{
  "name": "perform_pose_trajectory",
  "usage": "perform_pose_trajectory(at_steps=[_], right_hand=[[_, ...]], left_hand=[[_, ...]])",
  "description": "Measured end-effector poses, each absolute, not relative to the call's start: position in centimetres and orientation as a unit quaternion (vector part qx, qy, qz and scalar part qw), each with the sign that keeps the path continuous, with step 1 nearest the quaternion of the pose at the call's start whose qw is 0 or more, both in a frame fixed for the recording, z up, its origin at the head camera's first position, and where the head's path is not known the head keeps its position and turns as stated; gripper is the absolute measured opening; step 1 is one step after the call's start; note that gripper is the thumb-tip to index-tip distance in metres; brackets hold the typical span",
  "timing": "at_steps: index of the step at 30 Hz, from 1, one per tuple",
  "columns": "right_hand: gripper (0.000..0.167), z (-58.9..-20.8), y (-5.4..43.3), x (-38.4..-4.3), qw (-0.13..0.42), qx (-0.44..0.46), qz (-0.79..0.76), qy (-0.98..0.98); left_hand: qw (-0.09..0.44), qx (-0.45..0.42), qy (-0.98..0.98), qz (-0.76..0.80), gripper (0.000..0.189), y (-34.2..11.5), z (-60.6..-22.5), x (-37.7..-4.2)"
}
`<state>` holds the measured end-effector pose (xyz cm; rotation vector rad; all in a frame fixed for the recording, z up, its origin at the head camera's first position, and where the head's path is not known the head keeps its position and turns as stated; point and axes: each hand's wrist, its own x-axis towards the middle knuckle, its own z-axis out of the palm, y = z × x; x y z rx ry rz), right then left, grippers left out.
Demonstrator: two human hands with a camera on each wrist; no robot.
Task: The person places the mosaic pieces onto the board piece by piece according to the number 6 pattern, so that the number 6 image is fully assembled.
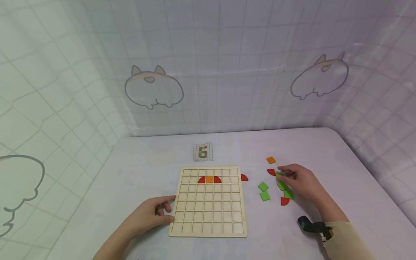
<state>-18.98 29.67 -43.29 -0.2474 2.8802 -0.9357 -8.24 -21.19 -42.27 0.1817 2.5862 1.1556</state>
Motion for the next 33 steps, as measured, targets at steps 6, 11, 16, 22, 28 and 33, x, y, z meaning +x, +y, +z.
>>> perform_pose_trajectory(at_steps=[6, 11, 16, 22, 28, 33], right_hand=[[0.052, -43.21, 29.73, -19.21, 0.059, -0.083, -0.298, 0.949], [0.047, -43.24, 29.67, -19.43, 0.054, -0.083, -0.288, 0.953], [0.05, -43.02, 29.6, -19.64, 0.054, -0.093, -0.268, 0.957], [0.041, -42.61, 29.61, -19.71, 0.054, -0.113, -0.247, 0.961], [0.034, -42.68, 29.71, -19.78, 0.033, -0.144, -0.224, 0.963], [0.034, -42.92, 29.91, -19.82, 0.025, -0.145, -0.22, 0.964]], left_hand=[[0.152, 0.059, 0.9, 0.405, 0.069, -21.13, -42.19, -8.33], [0.149, 0.061, 0.902, 0.4, 0.069, -21.23, -42.3, -8.49], [0.149, 0.061, 0.902, 0.401, 0.07, -21.21, -42.41, -8.49], [0.149, 0.059, 0.902, 0.401, 0.069, -21.08, -42.6, -8.45], [0.145, 0.057, 0.903, 0.4, 0.07, -21.07, -42.71, -8.44], [0.149, 0.057, 0.903, 0.399, 0.071, -21.09, -42.78, -8.47]])
